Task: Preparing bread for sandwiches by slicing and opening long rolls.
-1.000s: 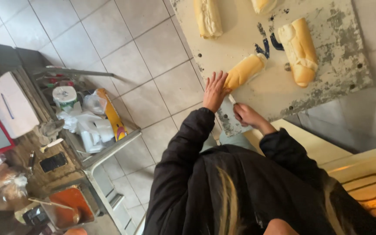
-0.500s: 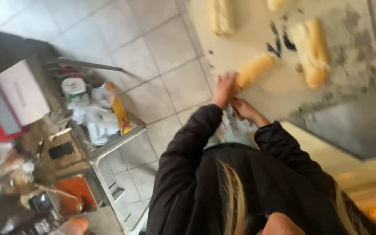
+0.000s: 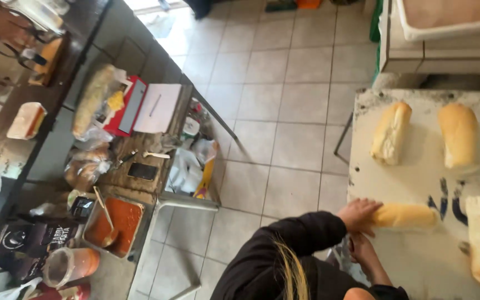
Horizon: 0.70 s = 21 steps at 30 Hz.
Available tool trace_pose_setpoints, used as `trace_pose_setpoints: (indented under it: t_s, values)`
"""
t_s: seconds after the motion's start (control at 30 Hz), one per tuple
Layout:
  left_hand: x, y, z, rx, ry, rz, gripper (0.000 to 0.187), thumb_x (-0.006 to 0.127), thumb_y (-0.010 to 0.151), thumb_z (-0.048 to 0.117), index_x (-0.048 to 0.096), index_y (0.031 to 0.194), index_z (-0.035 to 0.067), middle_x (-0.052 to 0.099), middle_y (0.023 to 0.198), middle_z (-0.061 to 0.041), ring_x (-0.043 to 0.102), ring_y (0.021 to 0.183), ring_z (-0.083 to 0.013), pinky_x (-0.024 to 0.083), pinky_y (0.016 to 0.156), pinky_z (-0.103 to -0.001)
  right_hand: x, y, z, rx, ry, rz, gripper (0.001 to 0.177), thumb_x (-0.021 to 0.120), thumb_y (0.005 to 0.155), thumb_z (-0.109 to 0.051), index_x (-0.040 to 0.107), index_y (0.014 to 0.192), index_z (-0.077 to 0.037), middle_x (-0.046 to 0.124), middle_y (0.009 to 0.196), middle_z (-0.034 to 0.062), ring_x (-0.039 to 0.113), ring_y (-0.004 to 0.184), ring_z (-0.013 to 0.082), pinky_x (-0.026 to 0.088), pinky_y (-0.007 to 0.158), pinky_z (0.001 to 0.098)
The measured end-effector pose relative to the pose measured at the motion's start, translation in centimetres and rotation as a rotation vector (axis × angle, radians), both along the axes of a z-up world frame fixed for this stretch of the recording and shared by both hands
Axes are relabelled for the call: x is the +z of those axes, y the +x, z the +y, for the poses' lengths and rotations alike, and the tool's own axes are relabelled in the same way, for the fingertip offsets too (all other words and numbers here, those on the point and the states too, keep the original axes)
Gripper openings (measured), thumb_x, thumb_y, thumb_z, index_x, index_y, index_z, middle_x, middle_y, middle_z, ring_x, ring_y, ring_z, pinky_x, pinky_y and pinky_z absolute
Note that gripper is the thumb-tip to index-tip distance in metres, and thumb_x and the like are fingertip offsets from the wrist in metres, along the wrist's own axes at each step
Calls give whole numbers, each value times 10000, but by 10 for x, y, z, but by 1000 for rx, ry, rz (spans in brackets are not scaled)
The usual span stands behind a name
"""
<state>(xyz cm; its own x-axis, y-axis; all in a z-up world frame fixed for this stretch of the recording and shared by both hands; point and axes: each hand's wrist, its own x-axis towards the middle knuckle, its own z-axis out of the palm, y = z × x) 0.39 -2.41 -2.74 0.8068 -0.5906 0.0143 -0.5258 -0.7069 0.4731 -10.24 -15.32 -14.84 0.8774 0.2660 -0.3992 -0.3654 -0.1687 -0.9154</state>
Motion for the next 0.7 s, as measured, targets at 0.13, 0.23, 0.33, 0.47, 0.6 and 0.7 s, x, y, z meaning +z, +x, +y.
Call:
trace_pose_setpoints:
  t_s: [0.13,0.23,0.33,0.47,0.6,0.7]
  values:
    - [-44,-1,0,2,-223,-46,1033,841,607,469,444,1511,165,611,1369,-97,573,1298,-314,435,1099,-460,-52,-3,-8,182,-399,-603,114,504,900,-184,543,828,-104,515,630,85,510,527,244,420,470,402]
    - [-41,-9,1,41,-226,18,951,821,723,429,434,1555,178,617,1380,-81,596,1284,-279,469,1110,-408,-9,-23,12,122,-349,-181,309,426,976,-250,542,757,-63,529,563,121,515,481,286,434,497,474]
    - [-40,-3,-2,77,-243,39,950,822,714,397,433,1548,160,613,1386,-94,582,1292,-288,456,1111,-429,8,-33,18,2,-274,-30,454,354,1067,-299,531,756,-20,520,570,164,510,469,304,432,511,472]
    - [-38,-9,0,108,-317,35,898,802,764,376,445,1564,180,626,1362,-55,580,1314,-232,437,1160,-398,27,-24,29,-18,-334,109,526,341,1095,-347,599,800,4,608,597,171,567,462,287,468,489,433]
    - [-35,-7,-2,63,-245,23,932,827,683,365,450,1515,181,618,1408,-56,554,1354,-252,421,1151,-435,26,-9,35,-155,-252,140,227,407,978,-151,582,1018,-12,615,651,181,573,492,298,445,485,459]
    - [-35,-10,-1,77,-305,15,911,821,748,386,428,1542,174,596,1438,-78,536,1384,-270,424,1167,-441,-14,-27,36,-174,-191,67,218,447,966,-89,616,1037,28,636,691,149,579,554,268,451,497,439]
